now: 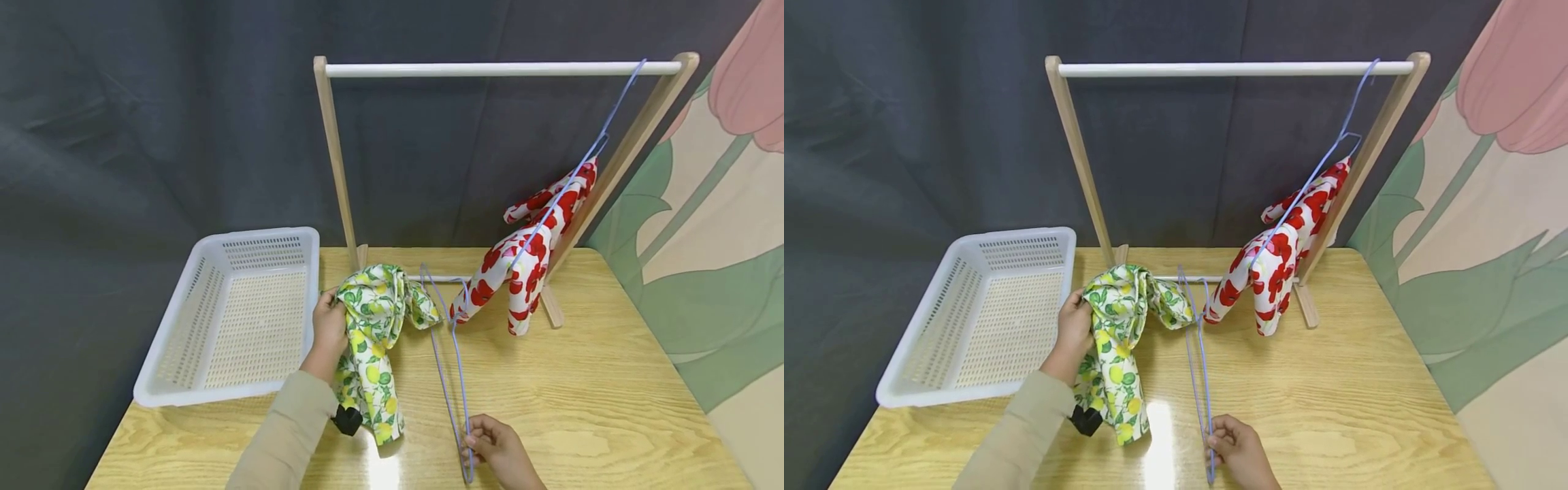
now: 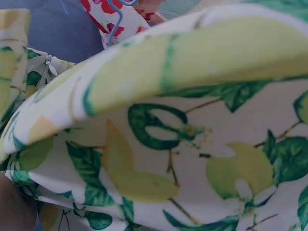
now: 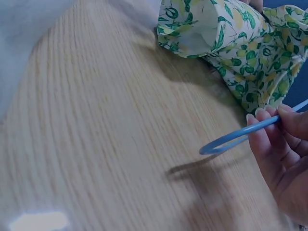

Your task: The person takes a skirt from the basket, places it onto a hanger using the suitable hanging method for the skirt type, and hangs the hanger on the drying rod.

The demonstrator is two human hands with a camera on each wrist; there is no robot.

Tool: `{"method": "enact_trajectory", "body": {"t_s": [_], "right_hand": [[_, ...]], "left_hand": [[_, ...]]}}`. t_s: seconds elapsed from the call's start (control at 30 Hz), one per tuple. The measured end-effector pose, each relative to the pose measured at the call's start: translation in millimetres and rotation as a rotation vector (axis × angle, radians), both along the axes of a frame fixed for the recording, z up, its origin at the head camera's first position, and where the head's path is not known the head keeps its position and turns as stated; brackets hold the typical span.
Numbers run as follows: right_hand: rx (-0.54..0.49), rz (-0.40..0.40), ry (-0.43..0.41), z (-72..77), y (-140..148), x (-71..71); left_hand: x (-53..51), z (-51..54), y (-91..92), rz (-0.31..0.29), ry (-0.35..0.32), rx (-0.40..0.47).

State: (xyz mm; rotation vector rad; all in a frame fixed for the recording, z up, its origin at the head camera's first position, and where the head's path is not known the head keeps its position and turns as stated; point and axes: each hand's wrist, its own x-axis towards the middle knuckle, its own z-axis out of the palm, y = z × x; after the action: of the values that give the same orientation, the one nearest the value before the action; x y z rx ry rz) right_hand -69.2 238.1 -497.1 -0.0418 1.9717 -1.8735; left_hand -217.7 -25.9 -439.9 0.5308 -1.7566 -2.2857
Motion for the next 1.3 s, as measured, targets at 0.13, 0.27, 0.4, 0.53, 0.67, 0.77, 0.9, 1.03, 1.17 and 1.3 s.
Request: {"method": "enact_trajectory", "body": {"t_s": [0.13, 0.27, 0.4, 0.53, 0.67, 0.77, 0.9, 1.03, 1.17, 1.3], "right_hand": [[0.007, -0.030, -0.009, -1.6, -3, 0.2], [-0.004, -0.036, -0.019, -2.8, -5, 0.0], [-0.021, -0.025, -0.031, -2.5, -7, -0.1], [-0.014, -0.026, -0.027, -2.0, -8, 0.1], [-0.010, -0.036, -0.024, -1.6, -9, -0.2], [-0.012, -0.044, -0.031, -1.5, -9, -1.1], [-0.017, -0.044, -0.029, -2.2, -10, -1.9], [-0.031, -0.043, -0.028, -2.5, -12, -2.1], [-0.023, -0.041, -0.029, -0.8, -14, -1.7], [-0.014, -0.041, -0.027, 1.1, -16, -1.2]], "left_hand": [[4.5, -2.7, 3.1, -0.076, -0.010, -0.124], [10.2, -8.4, 9.0, -0.111, -0.012, -0.282], [14.7, -16.0, 14.4, -0.121, -0.013, -0.441], [20.3, -23.5, 19.3, -0.151, 0.024, -0.571], [27.0, -29.0, 25.1, -0.174, 0.077, -0.641], [30.9, -33.6, 29.1, -0.185, 0.111, -0.710], [34.2, -37.2, 33.0, -0.214, 0.140, -0.806], [36.0, -38.5, 36.2, -0.249, 0.163, -0.875], [38.1, -40.0, 39.7, -0.289, 0.192, -0.949], [40.0, -41.3, 43.2, -0.326, 0.210, -1.032]]}}
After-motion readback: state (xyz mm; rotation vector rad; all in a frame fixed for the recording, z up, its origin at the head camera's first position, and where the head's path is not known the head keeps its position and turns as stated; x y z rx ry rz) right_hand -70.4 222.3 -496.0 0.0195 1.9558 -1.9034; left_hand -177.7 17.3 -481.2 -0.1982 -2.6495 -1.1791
